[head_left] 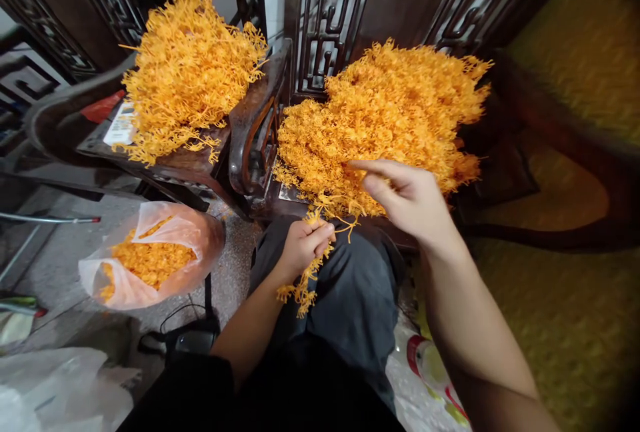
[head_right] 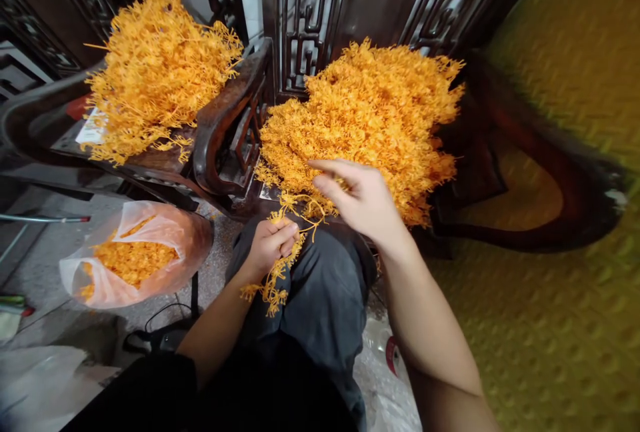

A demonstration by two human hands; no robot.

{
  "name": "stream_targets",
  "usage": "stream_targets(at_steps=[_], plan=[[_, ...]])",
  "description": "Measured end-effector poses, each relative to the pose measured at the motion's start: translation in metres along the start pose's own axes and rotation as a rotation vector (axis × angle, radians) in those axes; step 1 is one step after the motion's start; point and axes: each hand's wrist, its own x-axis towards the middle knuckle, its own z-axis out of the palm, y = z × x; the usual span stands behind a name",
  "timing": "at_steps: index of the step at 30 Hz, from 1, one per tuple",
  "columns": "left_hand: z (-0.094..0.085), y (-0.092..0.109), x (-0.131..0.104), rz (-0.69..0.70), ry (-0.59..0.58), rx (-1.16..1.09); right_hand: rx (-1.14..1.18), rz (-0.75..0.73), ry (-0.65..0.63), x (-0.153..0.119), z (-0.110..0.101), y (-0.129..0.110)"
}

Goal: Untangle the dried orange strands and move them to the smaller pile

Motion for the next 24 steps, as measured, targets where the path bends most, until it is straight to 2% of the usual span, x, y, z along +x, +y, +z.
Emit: stream_targets(at_steps=[2, 4, 5, 6, 7, 10, 11, 12, 13, 16, 21, 24], plan=[[0.0, 0.001, 0.0, -0.005, -0.029, 0.052, -0.22, -0.082, -0.26, 0.01, -0.002, -0.002], [0.0, 0.003, 0.0, -0.037, -0.067, 0.075, -0.307, -0.153, -0.505, 0.021, -0.001, 0.001], [0.0, 0.005, 0.0, -0.062, -0.088, 0.072, -0.284, -0.166, -0.581, 0.027, 0.0, 0.005], [-0.001, 0.006, -0.001, -0.089, -0.103, 0.059, -0.232, -0.166, -0.586, 0.032, 0.001, 0.009], [-0.002, 0.008, -0.001, -0.114, -0.112, 0.039, -0.154, -0.155, -0.498, 0.037, 0.002, 0.014], [-0.005, 0.01, -0.003, -0.157, -0.119, -0.014, 0.176, -0.067, 0.054, 0.049, 0.0, 0.029], [-0.005, 0.011, -0.004, -0.157, -0.117, -0.023, 0.278, -0.036, 0.2, 0.051, -0.002, 0.034], [-0.005, 0.011, -0.004, -0.154, -0.113, -0.026, 0.356, -0.006, 0.27, 0.052, -0.004, 0.037], [-0.005, 0.011, -0.004, -0.15, -0.108, -0.024, 0.401, 0.024, 0.269, 0.052, -0.006, 0.04], [-0.003, 0.011, -0.003, -0.141, -0.1, 0.0, 0.383, 0.103, 0.074, 0.043, -0.009, 0.041], [0.001, 0.011, -0.002, -0.159, -0.159, 0.064, 0.254, 0.252, -0.46, 0.035, -0.005, 0.037], [0.002, 0.011, -0.002, -0.145, -0.164, 0.078, 0.22, 0.319, -0.684, 0.038, 0.002, 0.041]])
